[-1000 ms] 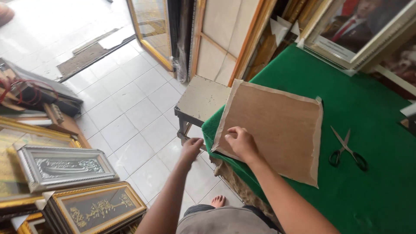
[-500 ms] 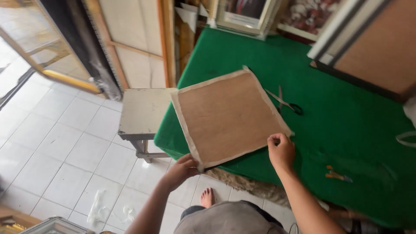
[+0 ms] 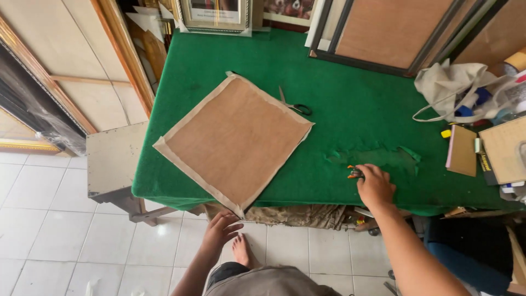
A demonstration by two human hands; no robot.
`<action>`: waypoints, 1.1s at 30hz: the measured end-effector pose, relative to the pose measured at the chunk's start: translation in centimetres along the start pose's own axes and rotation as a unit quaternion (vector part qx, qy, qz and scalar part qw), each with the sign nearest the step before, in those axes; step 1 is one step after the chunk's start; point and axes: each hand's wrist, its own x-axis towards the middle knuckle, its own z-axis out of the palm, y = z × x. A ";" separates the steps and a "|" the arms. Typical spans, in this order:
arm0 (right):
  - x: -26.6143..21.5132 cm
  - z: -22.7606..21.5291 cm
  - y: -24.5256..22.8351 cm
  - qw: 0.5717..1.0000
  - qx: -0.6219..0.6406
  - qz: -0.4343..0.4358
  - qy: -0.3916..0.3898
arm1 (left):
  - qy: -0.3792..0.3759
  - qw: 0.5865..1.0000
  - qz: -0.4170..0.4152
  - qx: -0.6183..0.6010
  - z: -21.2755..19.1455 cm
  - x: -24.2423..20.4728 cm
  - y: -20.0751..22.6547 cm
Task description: Trimming the excess fabric or paper from the edges of a mounted artwork using scissors and a small cutter.
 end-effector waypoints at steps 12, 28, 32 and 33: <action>-11.3 8.8 -9.7 0.757 0.634 0.136 -0.079 | 0.052 0.997 0.052 0.026 0.9 0.7 -2.5; -14.9 12.5 -22.2 0.666 0.701 0.178 -0.186 | -0.026 0.982 -0.038 0.182 -0.6 3.6 1.5; -17.2 9.8 -22.9 0.620 0.749 0.169 -0.161 | -0.061 0.975 -0.054 0.207 -0.7 3.0 2.6; -18.1 7.8 -23.6 0.653 0.730 0.137 -0.150 | -0.071 0.972 -0.058 0.215 -0.7 2.9 3.0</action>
